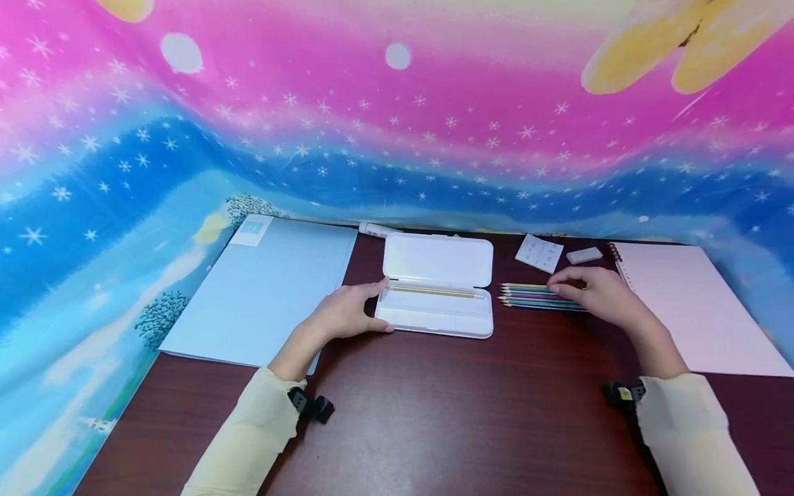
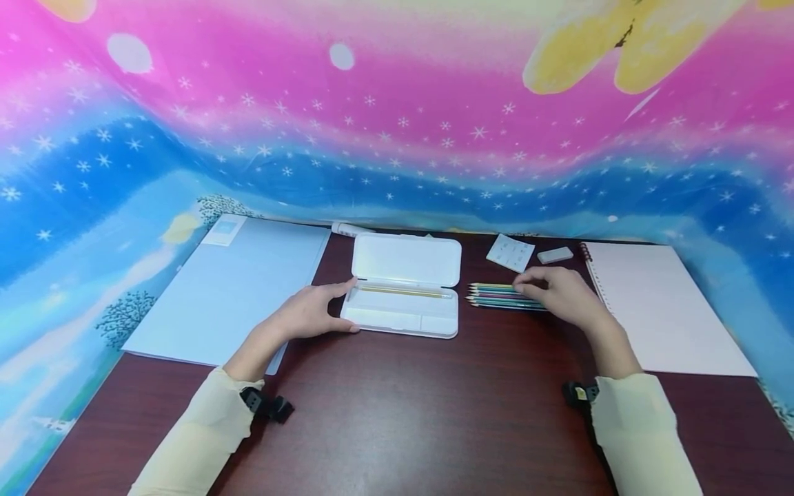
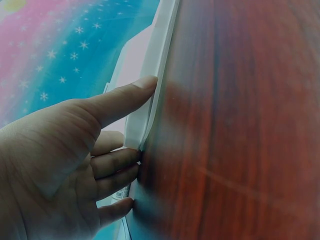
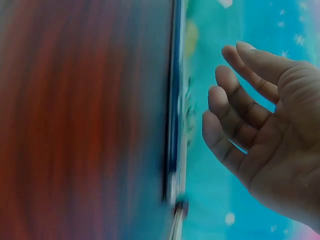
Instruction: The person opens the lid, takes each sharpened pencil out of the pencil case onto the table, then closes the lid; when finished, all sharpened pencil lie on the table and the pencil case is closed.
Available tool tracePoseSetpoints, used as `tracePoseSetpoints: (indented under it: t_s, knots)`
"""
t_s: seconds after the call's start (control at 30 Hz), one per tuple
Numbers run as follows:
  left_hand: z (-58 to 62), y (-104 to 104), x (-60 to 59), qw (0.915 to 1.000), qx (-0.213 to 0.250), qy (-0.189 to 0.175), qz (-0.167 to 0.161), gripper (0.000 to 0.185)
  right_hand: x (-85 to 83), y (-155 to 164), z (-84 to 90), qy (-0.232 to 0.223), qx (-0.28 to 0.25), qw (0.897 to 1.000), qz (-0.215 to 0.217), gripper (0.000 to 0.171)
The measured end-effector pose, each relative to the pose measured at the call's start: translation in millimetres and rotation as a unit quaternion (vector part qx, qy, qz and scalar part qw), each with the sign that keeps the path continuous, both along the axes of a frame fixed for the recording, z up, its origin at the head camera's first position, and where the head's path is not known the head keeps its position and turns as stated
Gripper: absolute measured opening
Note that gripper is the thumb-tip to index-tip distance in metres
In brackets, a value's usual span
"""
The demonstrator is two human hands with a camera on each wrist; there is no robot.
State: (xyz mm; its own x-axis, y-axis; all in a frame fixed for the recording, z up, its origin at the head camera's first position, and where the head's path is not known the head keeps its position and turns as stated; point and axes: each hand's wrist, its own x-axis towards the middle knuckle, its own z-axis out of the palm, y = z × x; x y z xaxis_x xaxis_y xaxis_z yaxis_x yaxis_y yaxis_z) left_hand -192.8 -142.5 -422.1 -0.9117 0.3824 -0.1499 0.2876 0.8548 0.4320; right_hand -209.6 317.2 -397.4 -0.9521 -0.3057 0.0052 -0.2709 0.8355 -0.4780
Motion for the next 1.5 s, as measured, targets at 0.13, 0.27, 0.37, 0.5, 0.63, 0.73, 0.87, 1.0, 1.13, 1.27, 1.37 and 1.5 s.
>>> tracePoseSetpoints:
  t_s: [0.13, 0.27, 0.37, 0.5, 0.63, 0.73, 0.87, 1.0, 1.13, 1.27, 1.37, 1.5]
  knots:
    - [0.6, 0, 0.1, 1.0000, -0.001, 0.002, -0.001, 0.097, -9.6, -30, 0.5, 0.011, -0.003, 1.000, 0.022, 0.022]
    - [0.5, 0, 0.5, 1.0000, 0.001, 0.001, -0.001, 0.097, -15.7, -63, 0.5, -0.006, -0.009, 0.999, 0.052, 0.021]
    - [0.3, 1, 0.8, 1.0000, 0.001, 0.002, -0.001, 0.097, -16.5, -85, 1.3, -0.025, -0.018, 0.997, 0.075, 0.023]
    - [0.9, 1, 1.2, 1.0000, 0.000, 0.003, -0.001, 0.097, -16.6, -105, 1.8, -0.049, -0.024, 0.994, 0.091, 0.024]
    - [1.4, 1, 1.5, 1.0000, -0.004, 0.004, 0.002, 0.097, -16.8, -115, -0.2, -0.050, -0.012, 0.994, 0.101, 0.025]
    - [1.4, 2, 1.6, 1.0000, -0.007, 0.005, 0.000, 0.097, -16.2, -119, -1.8, -0.045, 0.002, 0.993, 0.106, 0.025]
    - [1.3, 2, 2.2, 0.9999, -0.008, 0.008, -0.002, 0.098, -13.8, -123, -1.8, -0.045, 0.020, 0.992, 0.116, 0.025]
    - [0.7, 2, 1.8, 0.9999, -0.008, 0.010, -0.001, 0.098, -10.7, -126, -0.1, -0.024, 0.026, 0.993, 0.115, 0.024]
    - [0.5, 3, 0.9, 0.9999, -0.009, 0.008, -0.002, 0.097, -9.5, -127, -0.1, -0.017, 0.028, 0.994, 0.107, 0.024]
    - [0.5, 3, 1.0, 1.0000, -0.007, 0.006, -0.002, 0.097, -9.3, -128, -1.3, -0.041, 0.039, 0.992, 0.108, 0.027]
    - [0.5, 3, 1.4, 1.0000, -0.006, 0.008, -0.001, 0.097, -8.5, -131, -1.5, -0.051, 0.045, 0.991, 0.112, 0.027]
    - [0.6, 2, 1.7, 0.9999, -0.007, 0.007, 0.000, 0.097, -7.7, -134, -2.7, -0.049, 0.061, 0.988, 0.134, 0.023]
